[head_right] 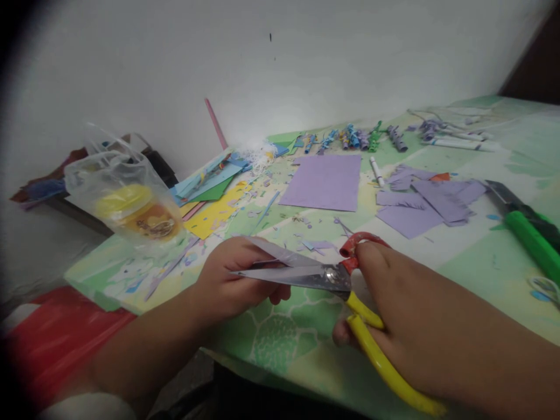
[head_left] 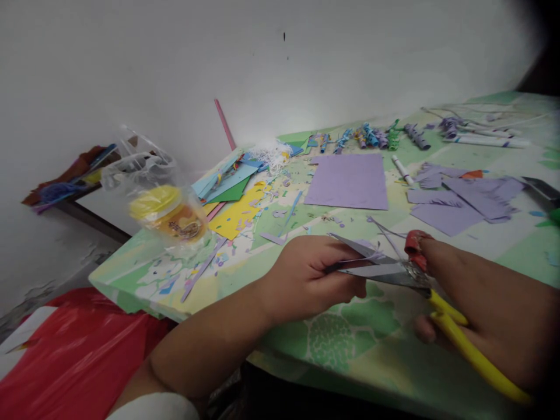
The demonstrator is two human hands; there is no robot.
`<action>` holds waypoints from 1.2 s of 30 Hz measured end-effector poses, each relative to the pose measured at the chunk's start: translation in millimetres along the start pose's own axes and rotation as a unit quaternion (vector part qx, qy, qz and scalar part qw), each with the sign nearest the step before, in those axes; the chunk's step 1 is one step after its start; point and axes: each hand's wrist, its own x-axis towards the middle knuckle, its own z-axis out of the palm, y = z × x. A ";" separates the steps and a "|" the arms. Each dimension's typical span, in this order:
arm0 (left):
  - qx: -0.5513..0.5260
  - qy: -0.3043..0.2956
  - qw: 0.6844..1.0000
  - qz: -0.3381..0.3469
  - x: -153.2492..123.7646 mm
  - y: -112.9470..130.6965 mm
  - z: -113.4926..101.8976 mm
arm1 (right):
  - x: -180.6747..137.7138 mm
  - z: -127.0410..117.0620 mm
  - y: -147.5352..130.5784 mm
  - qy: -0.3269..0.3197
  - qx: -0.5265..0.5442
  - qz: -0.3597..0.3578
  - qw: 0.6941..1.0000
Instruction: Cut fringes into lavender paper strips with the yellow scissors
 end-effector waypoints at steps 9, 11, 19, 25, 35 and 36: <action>-0.070 -0.018 0.997 -0.036 -1.9 5.5 -2.0 | 7.8 -5.8 -1.4 0.012 -0.045 -0.015 0.999; -0.100 -0.013 0.993 -0.053 -1.8 5.2 -1.7 | 9.2 -7.1 -0.3 0.015 -0.049 -0.018 0.999; -0.170 -0.013 0.983 -0.067 -1.8 5.2 -1.7 | 9.9 -8.6 1.2 0.001 -0.033 -0.004 0.999; -0.209 0.027 0.973 -0.091 -0.4 1.3 2.8 | 9.0 -8.5 8.1 -0.065 0.067 0.075 0.993; -0.126 0.084 0.986 -0.063 1.0 -2.8 5.4 | 7.8 -0.4 11.7 -0.077 0.120 0.083 0.986; -0.117 0.074 0.989 -0.053 1.0 -2.9 4.9 | 7.4 -0.1 10.9 -0.079 0.121 0.079 0.986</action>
